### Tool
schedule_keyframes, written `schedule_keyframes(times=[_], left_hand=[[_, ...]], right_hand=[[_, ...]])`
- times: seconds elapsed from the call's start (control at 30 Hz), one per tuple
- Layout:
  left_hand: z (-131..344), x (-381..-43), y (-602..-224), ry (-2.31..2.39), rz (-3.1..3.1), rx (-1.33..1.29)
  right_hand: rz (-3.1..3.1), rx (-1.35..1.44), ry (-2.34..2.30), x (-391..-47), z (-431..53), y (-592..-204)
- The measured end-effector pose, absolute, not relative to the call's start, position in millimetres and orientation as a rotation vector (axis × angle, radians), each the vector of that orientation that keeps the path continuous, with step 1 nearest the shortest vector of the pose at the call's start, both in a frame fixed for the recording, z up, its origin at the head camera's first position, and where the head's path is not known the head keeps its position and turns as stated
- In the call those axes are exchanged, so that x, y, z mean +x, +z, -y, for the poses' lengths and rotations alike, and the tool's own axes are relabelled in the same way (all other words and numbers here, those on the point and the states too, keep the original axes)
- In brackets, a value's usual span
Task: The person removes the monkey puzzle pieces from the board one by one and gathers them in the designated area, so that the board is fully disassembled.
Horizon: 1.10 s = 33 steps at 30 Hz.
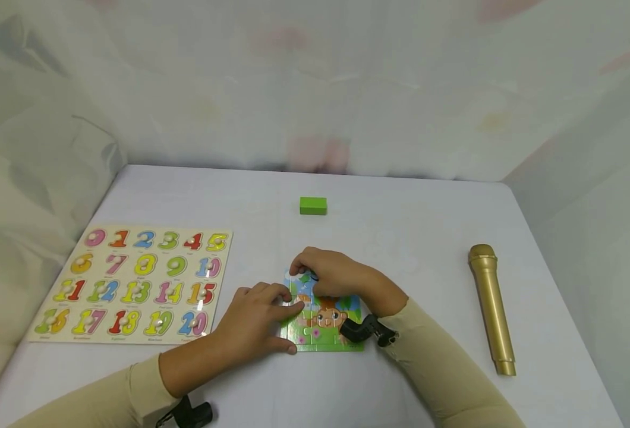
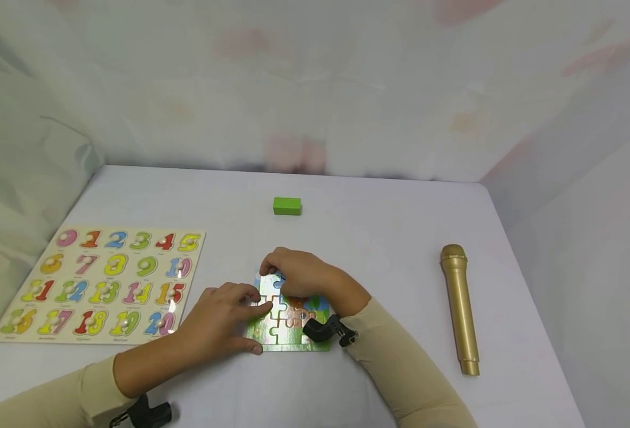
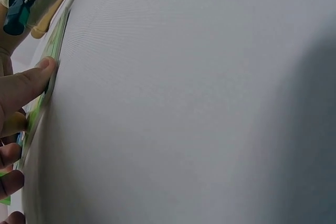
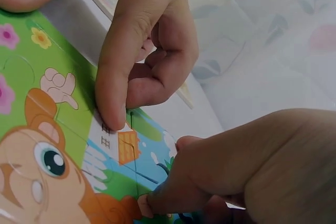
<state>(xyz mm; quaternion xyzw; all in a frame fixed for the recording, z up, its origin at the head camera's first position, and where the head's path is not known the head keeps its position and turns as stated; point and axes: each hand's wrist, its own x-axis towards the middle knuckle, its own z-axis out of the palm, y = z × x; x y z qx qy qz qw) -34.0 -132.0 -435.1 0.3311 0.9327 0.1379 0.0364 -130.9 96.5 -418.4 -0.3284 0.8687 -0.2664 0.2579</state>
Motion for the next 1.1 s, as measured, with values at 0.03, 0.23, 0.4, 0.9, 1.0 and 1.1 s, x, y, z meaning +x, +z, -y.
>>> schedule_keyframes(times=[0.03,0.23,0.4,0.9,1.0,1.1], left_hand=[[132,-34,-436,0.445,-2.867,1.012],[134,-34,-442,0.585,-2.89,0.962],[135,-35,-446,0.658,-2.908,0.938],[133,-29,-451,0.769,-2.919,0.879],[130,-25,-453,0.816,-2.919,0.837],[126,-24,-455,0.849,-2.941,0.752]], right_hand=[[-2.358,-0.89,-0.722,-131,-96,-419],[-2.371,-0.911,-0.731,-133,-97,-421],[-2.375,-0.951,-0.754,-135,-100,-425],[-2.391,-0.901,-0.843,-126,-102,-429],[-2.395,-0.892,-0.863,-124,-102,-432],[-2.406,-0.903,-0.878,-124,-103,-434]])
